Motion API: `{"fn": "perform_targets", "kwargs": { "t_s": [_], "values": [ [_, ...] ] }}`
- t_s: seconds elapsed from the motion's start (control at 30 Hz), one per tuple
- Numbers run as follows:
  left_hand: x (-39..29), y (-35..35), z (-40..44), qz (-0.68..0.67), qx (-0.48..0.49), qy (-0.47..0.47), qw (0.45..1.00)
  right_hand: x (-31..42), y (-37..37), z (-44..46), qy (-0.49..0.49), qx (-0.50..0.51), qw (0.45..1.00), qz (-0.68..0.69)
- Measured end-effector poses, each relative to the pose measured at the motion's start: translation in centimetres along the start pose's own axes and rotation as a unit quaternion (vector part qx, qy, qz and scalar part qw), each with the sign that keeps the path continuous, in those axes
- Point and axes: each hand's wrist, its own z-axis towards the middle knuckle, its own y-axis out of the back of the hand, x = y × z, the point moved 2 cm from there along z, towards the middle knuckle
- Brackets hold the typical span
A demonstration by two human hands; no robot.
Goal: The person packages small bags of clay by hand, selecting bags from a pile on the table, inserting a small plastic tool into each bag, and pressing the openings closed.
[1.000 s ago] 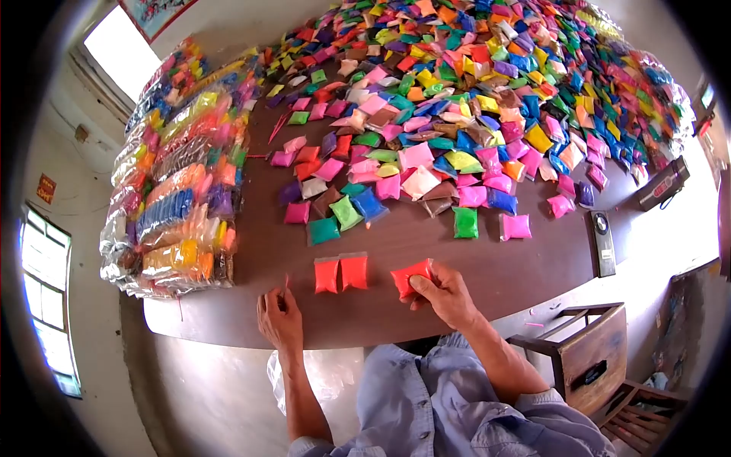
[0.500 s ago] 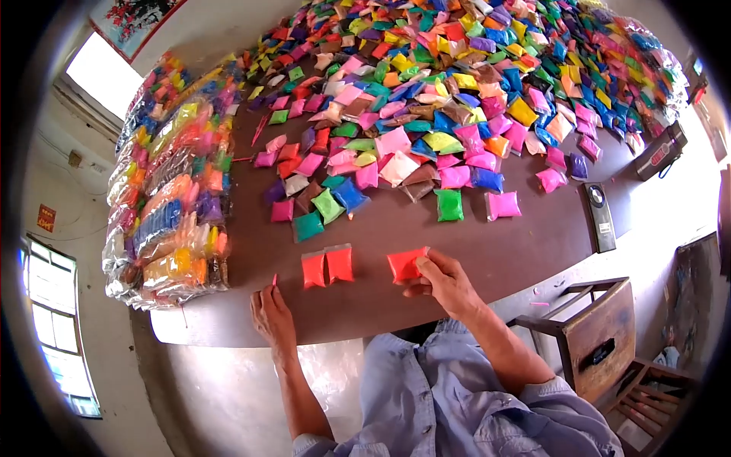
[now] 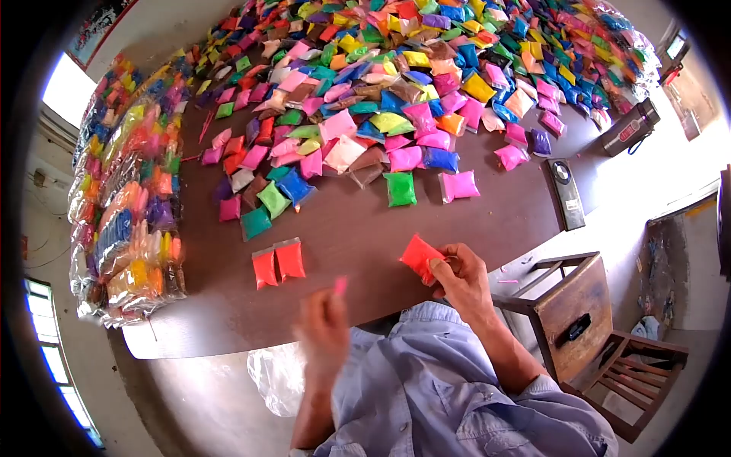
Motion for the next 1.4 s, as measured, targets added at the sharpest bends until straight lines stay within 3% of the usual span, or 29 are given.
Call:
{"fn": "perform_targets", "kwargs": {
  "t_s": [0.23,0.3,0.5,0.57,0.63,0.77,0.97,1.17,1.2,1.4],
  "values": [
    [-5.3,-8.9,0.0,-0.050,0.036,-0.169,0.984,-1.5,0.4,-1.0,0.031,-0.030,0.998,-0.036],
    [-6.0,-9.0,0.1,0.015,0.068,-0.205,0.976,-2.2,0.8,-1.3,0.037,-0.032,0.997,-0.056],
    [-4.1,-9.2,2.7,0.120,0.098,-0.181,0.971,-3.5,0.9,-1.4,0.100,-0.030,0.982,-0.157],
    [-3.3,-8.9,4.0,0.073,0.064,-0.150,0.984,-2.9,1.0,-1.7,0.077,-0.035,0.994,-0.076],
    [-3.6,-8.3,3.8,0.019,0.075,-0.120,0.990,-1.5,0.9,-2.2,0.077,-0.039,0.993,-0.084],
    [-4.7,-8.0,1.0,-0.044,0.079,-0.160,0.983,-1.6,0.9,-2.0,0.083,-0.038,0.994,-0.066],
    [-2.5,-8.5,1.9,0.134,0.051,-0.150,0.978,-1.4,1.1,-2.2,0.070,-0.036,0.990,-0.116],
    [-4.7,-8.3,0.3,-0.009,0.075,-0.175,0.982,-1.1,1.1,-2.2,0.044,-0.033,0.993,-0.102],
    [-4.9,-8.5,0.2,0.030,0.074,-0.210,0.974,-1.3,1.0,-2.2,0.043,-0.033,0.993,-0.103],
    [-3.6,-8.9,2.8,0.107,0.062,-0.192,0.974,-2.2,1.0,-2.0,0.101,-0.039,0.985,-0.133]
  ]
}}
